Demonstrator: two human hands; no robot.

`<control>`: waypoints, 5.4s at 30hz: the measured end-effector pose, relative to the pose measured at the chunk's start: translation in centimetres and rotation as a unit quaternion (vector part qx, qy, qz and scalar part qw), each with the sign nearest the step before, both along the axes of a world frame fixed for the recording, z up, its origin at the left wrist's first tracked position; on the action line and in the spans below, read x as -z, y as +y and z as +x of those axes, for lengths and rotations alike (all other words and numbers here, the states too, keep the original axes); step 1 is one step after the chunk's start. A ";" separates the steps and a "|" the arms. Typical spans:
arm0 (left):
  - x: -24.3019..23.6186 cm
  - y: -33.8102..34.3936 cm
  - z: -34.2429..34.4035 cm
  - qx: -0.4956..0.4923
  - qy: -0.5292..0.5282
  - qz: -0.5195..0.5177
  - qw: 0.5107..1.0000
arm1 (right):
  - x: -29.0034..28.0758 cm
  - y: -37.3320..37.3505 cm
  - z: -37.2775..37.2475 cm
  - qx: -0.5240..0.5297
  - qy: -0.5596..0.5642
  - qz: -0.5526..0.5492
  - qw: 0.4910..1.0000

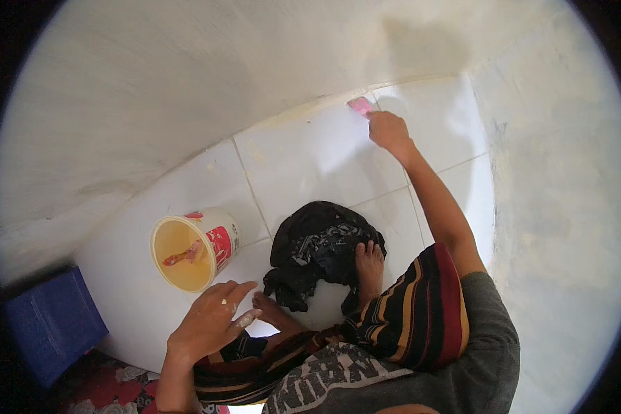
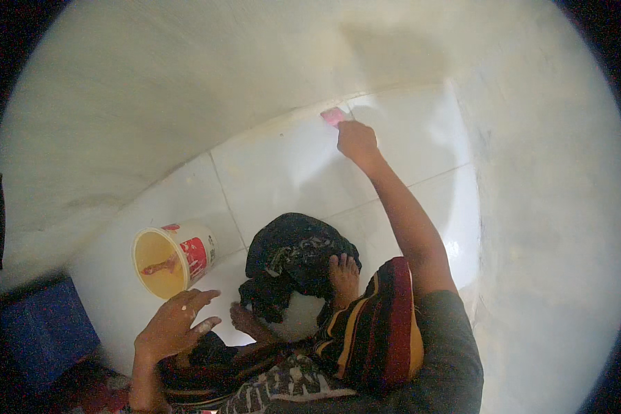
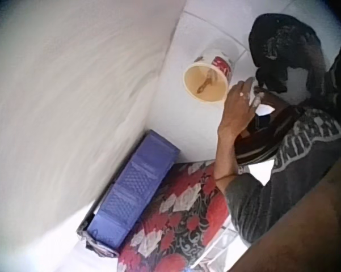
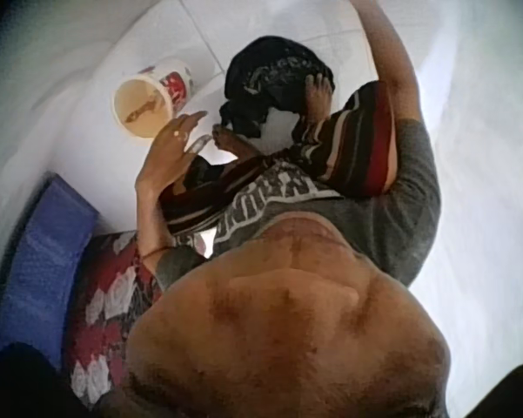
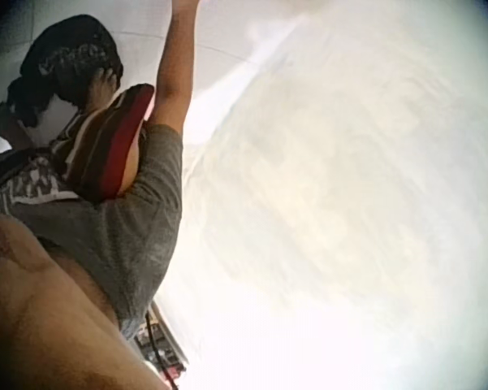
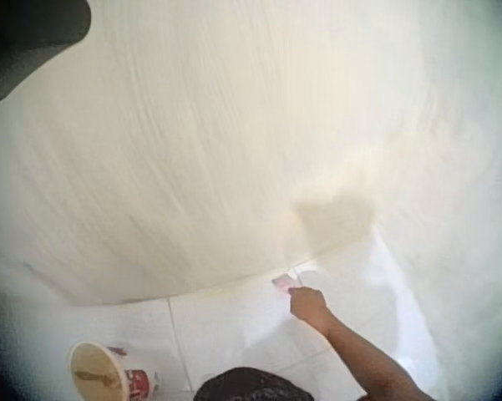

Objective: The person paints the lower edge of a wall using a brush dipped into a bucket of light-colored paint, occasionally using a black cloth to wipe the floor.

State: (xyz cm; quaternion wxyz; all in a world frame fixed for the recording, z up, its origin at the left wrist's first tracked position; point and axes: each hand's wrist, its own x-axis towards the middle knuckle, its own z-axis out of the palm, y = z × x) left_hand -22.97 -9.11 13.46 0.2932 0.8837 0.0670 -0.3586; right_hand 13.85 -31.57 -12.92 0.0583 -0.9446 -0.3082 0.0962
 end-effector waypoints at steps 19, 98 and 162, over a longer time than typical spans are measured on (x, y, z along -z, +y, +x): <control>0.5 0.0 -0.1 0.002 -0.015 0.000 1.000 | -0.4 1.0 0.0 -0.006 0.004 -0.013 1.000; 0.0 0.2 0.6 -0.004 -0.024 0.008 1.000 | -2.8 -0.6 -8.9 0.002 0.137 -0.023 0.990; -0.2 0.0 -0.1 -0.026 0.049 0.013 0.998 | -1.7 -11.2 -9.2 0.036 0.138 -0.010 0.990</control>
